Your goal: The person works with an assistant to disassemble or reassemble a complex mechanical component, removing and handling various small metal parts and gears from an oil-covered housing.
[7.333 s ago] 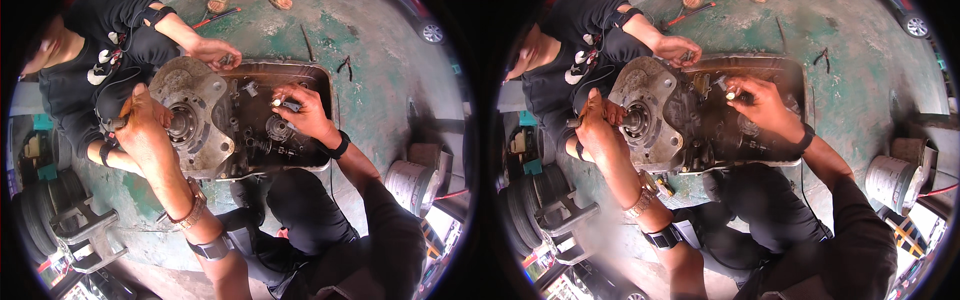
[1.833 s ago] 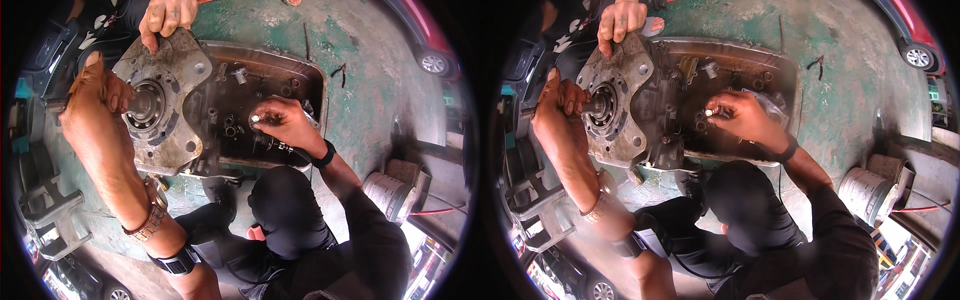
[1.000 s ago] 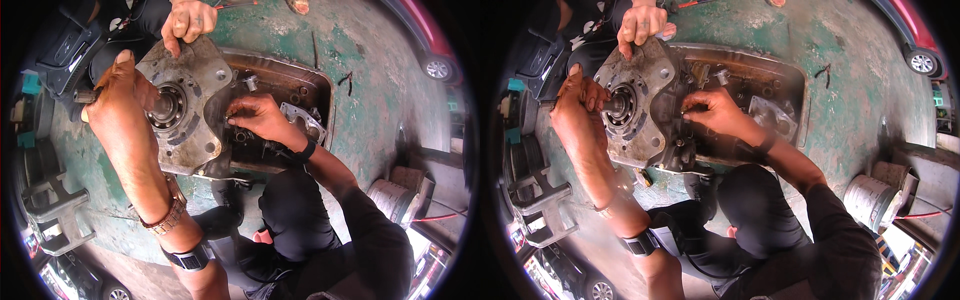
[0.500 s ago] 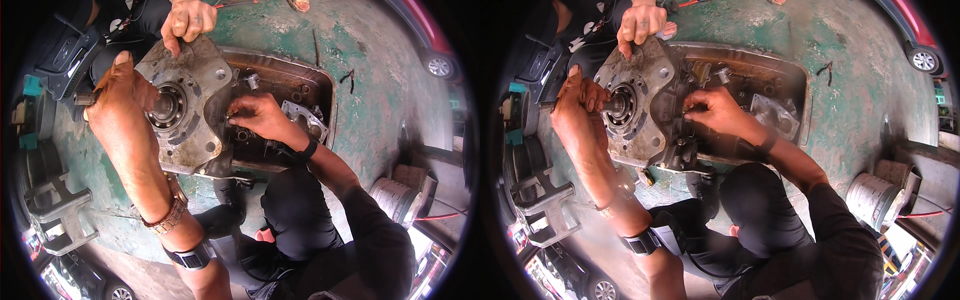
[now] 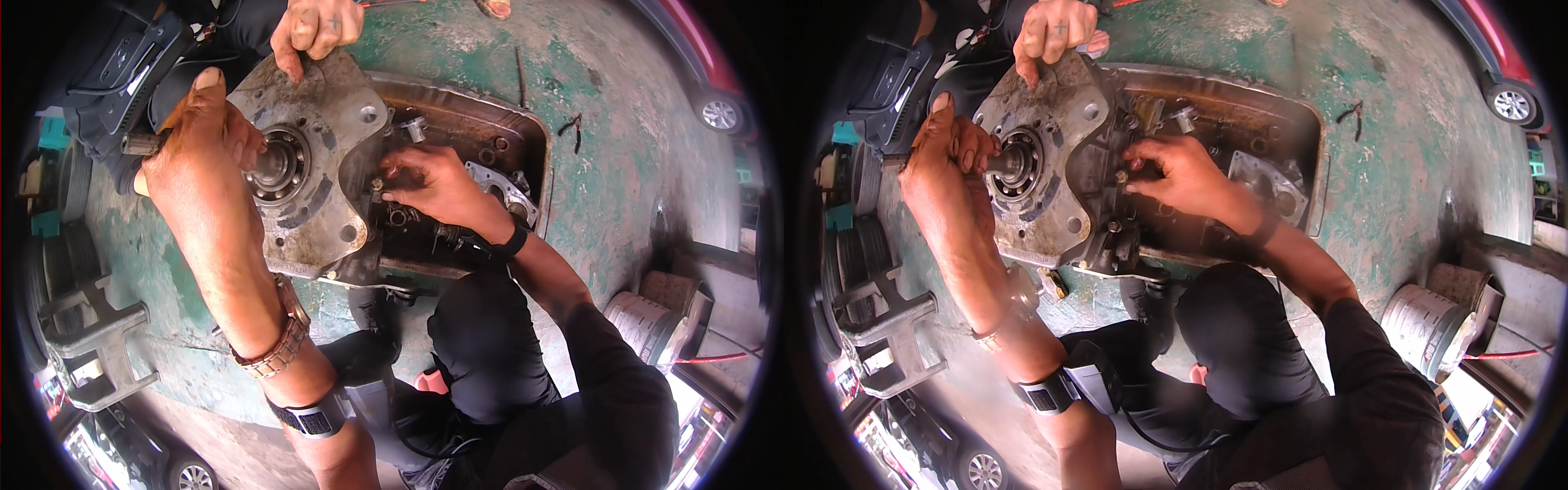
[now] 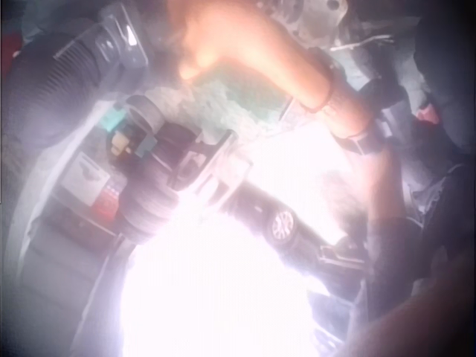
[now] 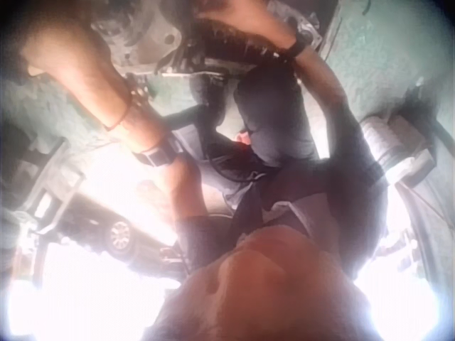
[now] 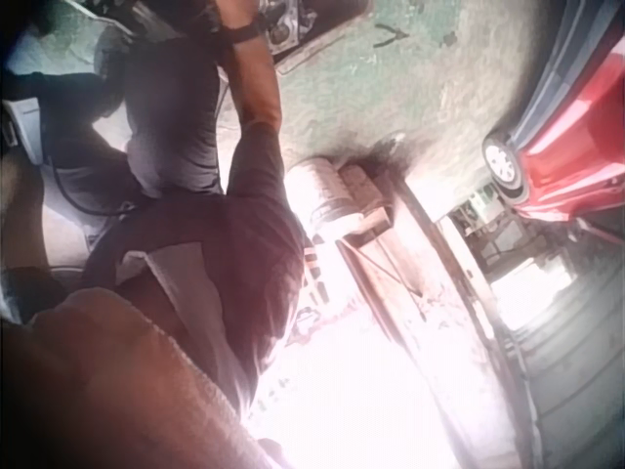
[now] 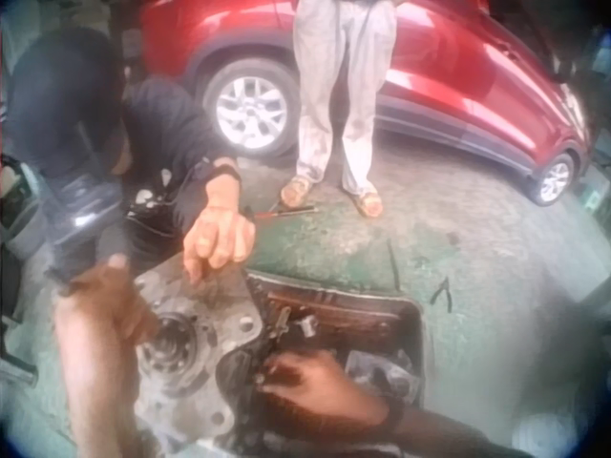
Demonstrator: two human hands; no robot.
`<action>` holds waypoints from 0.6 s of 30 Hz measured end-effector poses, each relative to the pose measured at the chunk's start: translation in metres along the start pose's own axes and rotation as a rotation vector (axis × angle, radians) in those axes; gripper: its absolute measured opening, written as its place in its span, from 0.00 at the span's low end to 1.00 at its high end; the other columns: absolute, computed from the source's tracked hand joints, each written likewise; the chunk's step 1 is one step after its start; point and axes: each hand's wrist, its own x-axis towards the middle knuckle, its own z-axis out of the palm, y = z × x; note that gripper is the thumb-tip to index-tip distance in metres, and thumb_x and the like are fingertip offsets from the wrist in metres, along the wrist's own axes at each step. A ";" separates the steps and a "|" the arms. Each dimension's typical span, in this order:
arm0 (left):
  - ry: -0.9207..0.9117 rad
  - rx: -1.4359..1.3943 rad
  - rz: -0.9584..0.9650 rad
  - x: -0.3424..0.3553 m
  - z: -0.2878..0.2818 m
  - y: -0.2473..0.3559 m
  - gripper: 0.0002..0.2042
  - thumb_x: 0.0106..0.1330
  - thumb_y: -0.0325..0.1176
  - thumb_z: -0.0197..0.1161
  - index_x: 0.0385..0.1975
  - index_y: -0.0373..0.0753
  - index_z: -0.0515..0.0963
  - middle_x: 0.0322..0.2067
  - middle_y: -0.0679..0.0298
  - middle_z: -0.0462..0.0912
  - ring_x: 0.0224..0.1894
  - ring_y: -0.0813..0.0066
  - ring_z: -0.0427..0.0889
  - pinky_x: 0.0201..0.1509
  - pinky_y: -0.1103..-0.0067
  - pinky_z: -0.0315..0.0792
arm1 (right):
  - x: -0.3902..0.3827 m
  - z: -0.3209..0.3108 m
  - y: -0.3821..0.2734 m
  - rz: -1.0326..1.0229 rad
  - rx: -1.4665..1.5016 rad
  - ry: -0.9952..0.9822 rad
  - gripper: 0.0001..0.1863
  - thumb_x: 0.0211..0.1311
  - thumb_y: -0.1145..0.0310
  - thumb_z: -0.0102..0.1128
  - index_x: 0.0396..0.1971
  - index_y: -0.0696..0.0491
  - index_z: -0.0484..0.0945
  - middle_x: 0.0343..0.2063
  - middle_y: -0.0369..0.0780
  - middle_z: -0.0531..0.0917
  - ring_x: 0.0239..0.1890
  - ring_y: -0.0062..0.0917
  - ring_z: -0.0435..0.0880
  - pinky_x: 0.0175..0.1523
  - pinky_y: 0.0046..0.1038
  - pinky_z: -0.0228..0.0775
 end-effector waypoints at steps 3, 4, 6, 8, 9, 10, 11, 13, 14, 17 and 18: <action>-0.029 -0.033 0.035 0.001 -0.001 -0.001 0.11 0.70 0.31 0.57 0.24 0.35 0.74 0.14 0.70 0.62 0.17 0.80 0.60 0.28 0.80 0.62 | 0.002 -0.002 -0.004 -0.068 -0.035 -0.020 0.19 0.48 0.70 0.74 0.41 0.55 0.82 0.36 0.43 0.83 0.35 0.38 0.85 0.38 0.33 0.77; -0.029 -0.060 0.058 0.001 -0.001 -0.002 0.11 0.68 0.30 0.60 0.22 0.36 0.73 0.14 0.70 0.64 0.16 0.81 0.61 0.24 0.81 0.61 | 0.003 -0.002 -0.004 -0.115 -0.054 -0.019 0.18 0.48 0.69 0.74 0.42 0.54 0.82 0.37 0.44 0.83 0.36 0.39 0.84 0.38 0.33 0.77; -0.013 -0.079 0.071 0.001 -0.001 -0.003 0.12 0.67 0.31 0.62 0.20 0.36 0.72 0.13 0.70 0.66 0.15 0.82 0.62 0.21 0.82 0.59 | 0.003 -0.001 -0.006 -0.134 -0.108 -0.035 0.16 0.51 0.69 0.71 0.41 0.54 0.82 0.38 0.45 0.82 0.36 0.41 0.84 0.39 0.35 0.77; 0.004 -0.064 0.063 0.001 -0.001 -0.003 0.13 0.67 0.32 0.62 0.21 0.36 0.72 0.13 0.70 0.65 0.15 0.82 0.61 0.22 0.82 0.60 | 0.005 0.000 -0.007 -0.161 -0.153 -0.042 0.14 0.53 0.69 0.69 0.41 0.54 0.82 0.38 0.45 0.82 0.36 0.42 0.83 0.39 0.36 0.77; -0.002 -0.062 0.044 0.001 -0.002 -0.003 0.13 0.68 0.32 0.61 0.21 0.36 0.72 0.13 0.70 0.65 0.15 0.82 0.61 0.22 0.82 0.60 | 0.005 0.000 -0.008 -0.177 -0.171 -0.042 0.13 0.54 0.69 0.68 0.41 0.54 0.83 0.38 0.44 0.82 0.36 0.42 0.83 0.39 0.36 0.77; -0.024 -0.060 0.034 0.001 -0.003 -0.003 0.13 0.68 0.33 0.60 0.21 0.36 0.72 0.13 0.70 0.64 0.15 0.82 0.61 0.22 0.82 0.60 | 0.006 0.000 -0.008 -0.193 -0.187 -0.050 0.12 0.55 0.70 0.67 0.40 0.54 0.83 0.37 0.44 0.82 0.36 0.42 0.82 0.38 0.37 0.77; -0.056 -0.060 0.038 0.001 -0.004 -0.003 0.13 0.69 0.33 0.60 0.22 0.36 0.72 0.13 0.70 0.64 0.15 0.82 0.61 0.23 0.82 0.60 | 0.006 -0.001 -0.008 -0.198 -0.203 -0.064 0.12 0.55 0.71 0.67 0.41 0.55 0.83 0.37 0.44 0.81 0.36 0.42 0.83 0.39 0.36 0.77; -0.068 -0.053 0.037 0.003 -0.006 -0.003 0.14 0.70 0.34 0.59 0.22 0.36 0.72 0.13 0.70 0.63 0.16 0.81 0.61 0.23 0.82 0.60 | 0.007 -0.003 -0.008 -0.210 -0.231 -0.101 0.13 0.55 0.73 0.67 0.41 0.57 0.82 0.38 0.46 0.81 0.37 0.42 0.83 0.41 0.34 0.77; -0.070 -0.035 0.024 0.004 -0.006 -0.003 0.14 0.70 0.34 0.58 0.22 0.36 0.72 0.13 0.70 0.63 0.16 0.81 0.61 0.23 0.82 0.60 | 0.008 -0.003 -0.008 -0.204 -0.234 -0.121 0.12 0.55 0.73 0.67 0.41 0.57 0.82 0.38 0.46 0.81 0.36 0.42 0.83 0.40 0.35 0.77; -0.084 -0.034 0.018 0.004 -0.007 -0.004 0.14 0.70 0.32 0.58 0.21 0.36 0.72 0.14 0.70 0.58 0.19 0.78 0.60 0.31 0.77 0.63 | 0.010 -0.003 -0.010 -0.194 -0.249 -0.131 0.11 0.55 0.72 0.66 0.39 0.55 0.82 0.37 0.44 0.81 0.35 0.41 0.83 0.39 0.36 0.76; -0.069 -0.024 0.027 0.005 -0.007 -0.004 0.14 0.70 0.33 0.58 0.21 0.36 0.72 0.13 0.70 0.60 0.18 0.79 0.60 0.28 0.79 0.62 | 0.010 -0.003 -0.011 -0.192 -0.263 -0.117 0.10 0.56 0.70 0.66 0.38 0.54 0.82 0.36 0.42 0.81 0.34 0.41 0.82 0.37 0.36 0.76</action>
